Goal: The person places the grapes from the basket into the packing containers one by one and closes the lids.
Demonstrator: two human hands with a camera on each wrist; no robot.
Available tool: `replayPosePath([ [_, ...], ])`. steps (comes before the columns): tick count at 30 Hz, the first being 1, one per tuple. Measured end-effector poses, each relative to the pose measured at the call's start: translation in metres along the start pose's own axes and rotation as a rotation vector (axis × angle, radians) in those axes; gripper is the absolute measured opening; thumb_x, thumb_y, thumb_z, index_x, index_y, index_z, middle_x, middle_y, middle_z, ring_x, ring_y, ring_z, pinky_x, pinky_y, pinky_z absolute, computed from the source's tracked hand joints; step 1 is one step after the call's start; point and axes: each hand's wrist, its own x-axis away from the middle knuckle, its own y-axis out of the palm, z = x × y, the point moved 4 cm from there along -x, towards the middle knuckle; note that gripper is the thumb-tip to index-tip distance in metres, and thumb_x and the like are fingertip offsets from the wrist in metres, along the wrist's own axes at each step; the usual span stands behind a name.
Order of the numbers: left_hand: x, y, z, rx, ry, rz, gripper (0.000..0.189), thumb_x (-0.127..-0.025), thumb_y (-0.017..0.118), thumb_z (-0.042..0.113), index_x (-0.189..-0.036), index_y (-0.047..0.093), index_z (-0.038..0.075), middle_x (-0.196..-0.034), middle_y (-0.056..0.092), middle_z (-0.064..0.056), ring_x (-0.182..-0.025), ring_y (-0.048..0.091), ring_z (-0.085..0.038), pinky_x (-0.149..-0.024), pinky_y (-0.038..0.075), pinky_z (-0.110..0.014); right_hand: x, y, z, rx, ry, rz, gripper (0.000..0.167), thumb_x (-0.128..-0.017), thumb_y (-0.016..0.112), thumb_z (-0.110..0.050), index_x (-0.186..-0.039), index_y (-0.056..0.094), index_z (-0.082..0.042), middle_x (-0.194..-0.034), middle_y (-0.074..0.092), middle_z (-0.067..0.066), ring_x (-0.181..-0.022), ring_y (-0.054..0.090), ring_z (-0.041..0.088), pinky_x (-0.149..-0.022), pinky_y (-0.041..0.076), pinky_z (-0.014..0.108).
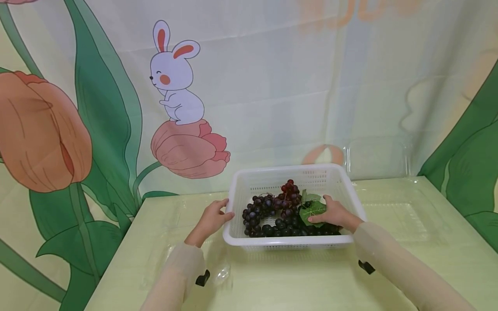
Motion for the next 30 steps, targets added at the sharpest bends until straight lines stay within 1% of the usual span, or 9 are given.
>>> replayPosePath([
  [5,0.0,-0.0005,0.0002,0.006,0.004,0.001,0.055,-0.084,0.059,0.015,-0.133,0.038,0.0,-0.12,0.048,-0.017,-0.088,0.055,-0.022,-0.073,0.05,-0.033,-0.0003,-0.0005,0.0002,0.038,0.037,-0.003,0.105,-0.066,0.071,-0.049,-0.136,0.016,0.009,-0.135,0.025,0.034,-0.12,0.03,0.047,-0.092,0.037,0.052],
  [9,0.0002,-0.0005,-0.0001,0.008,0.01,0.002,0.055,-0.084,0.059,0.014,-0.132,0.038,0.0,-0.119,0.048,-0.017,-0.087,0.055,-0.022,-0.072,0.05,-0.033,-0.0004,0.0005,0.0023,0.017,0.05,-0.023,0.1,-0.066,0.071,-0.048,-0.134,0.024,0.008,-0.133,0.026,0.033,-0.118,0.033,0.045,-0.087,0.04,0.049],
  [13,0.0009,-0.0002,-0.0002,0.008,0.021,-0.001,0.054,-0.084,0.058,0.014,-0.132,0.038,-0.001,-0.119,0.048,-0.018,-0.086,0.056,-0.021,-0.071,0.051,-0.033,-0.0005,0.002,0.0038,-0.037,0.061,-0.049,0.099,-0.067,0.073,-0.044,-0.135,0.022,0.006,-0.135,0.026,0.031,-0.118,0.035,0.044,-0.083,0.043,0.049],
  [16,0.0013,0.0,-0.0006,0.011,0.019,-0.002,0.054,-0.084,0.058,0.014,-0.132,0.038,0.0,-0.12,0.048,-0.017,-0.086,0.057,-0.021,-0.072,0.051,-0.033,-0.0002,0.0029,0.0043,-0.081,0.072,-0.069,0.098,-0.067,0.074,-0.04,-0.137,0.019,0.002,-0.137,0.026,0.028,-0.119,0.034,0.045,-0.079,0.044,0.052],
  [20,0.0013,-0.0001,-0.0006,0.011,0.015,0.0,0.054,-0.084,0.058,0.015,-0.133,0.038,0.001,-0.12,0.048,-0.017,-0.086,0.056,-0.021,-0.072,0.051,-0.033,0.0003,0.0039,0.0046,-0.102,0.072,-0.081,0.098,-0.066,0.075,-0.038,-0.138,0.018,-0.002,-0.138,0.025,0.027,-0.12,0.032,0.046,-0.075,0.045,0.052],
  [22,0.0016,-0.0004,-0.0001,0.011,0.016,0.002,0.054,-0.084,0.058,0.015,-0.133,0.038,0.0,-0.12,0.048,-0.017,-0.086,0.056,-0.021,-0.072,0.051,-0.033,0.0001,0.004,0.0046,-0.1,0.051,-0.081,0.098,-0.067,0.074,-0.037,-0.138,0.018,-0.002,-0.138,0.024,0.027,-0.12,0.031,0.046,-0.077,0.045,0.05],
  [24,0.0019,-0.0008,0.0006,0.008,0.021,0.005,0.054,-0.084,0.058,0.014,-0.132,0.038,0.0,-0.12,0.048,-0.017,-0.086,0.057,-0.022,-0.072,0.051,-0.033,-0.0001,0.0041,0.0045,-0.108,0.032,-0.079,0.097,-0.067,0.074,-0.036,-0.138,0.018,-0.001,-0.139,0.024,0.027,-0.122,0.03,0.046,-0.081,0.043,0.051],
  [27,0.0022,-0.001,0.0012,0.005,0.025,0.008,0.054,-0.084,0.059,0.014,-0.132,0.038,-0.001,-0.12,0.048,-0.018,-0.086,0.057,-0.022,-0.071,0.051,-0.033,-0.001,0.0039,0.0044,-0.123,-0.001,-0.077,0.096,-0.069,0.074,-0.032,-0.138,0.017,0.002,-0.139,0.021,0.028,-0.123,0.026,0.046,-0.09,0.037,0.053],
  [30,0.002,-0.001,0.0014,0.004,0.025,0.011,0.055,-0.084,0.059,0.014,-0.132,0.038,-0.001,-0.12,0.048,-0.018,-0.087,0.057,-0.023,-0.072,0.051,-0.034,-0.0019,0.0031,0.0036,-0.136,-0.019,-0.071,0.094,-0.069,0.074,-0.027,-0.138,0.017,0.004,-0.14,0.02,0.029,-0.125,0.023,0.046,-0.094,0.032,0.055],
])
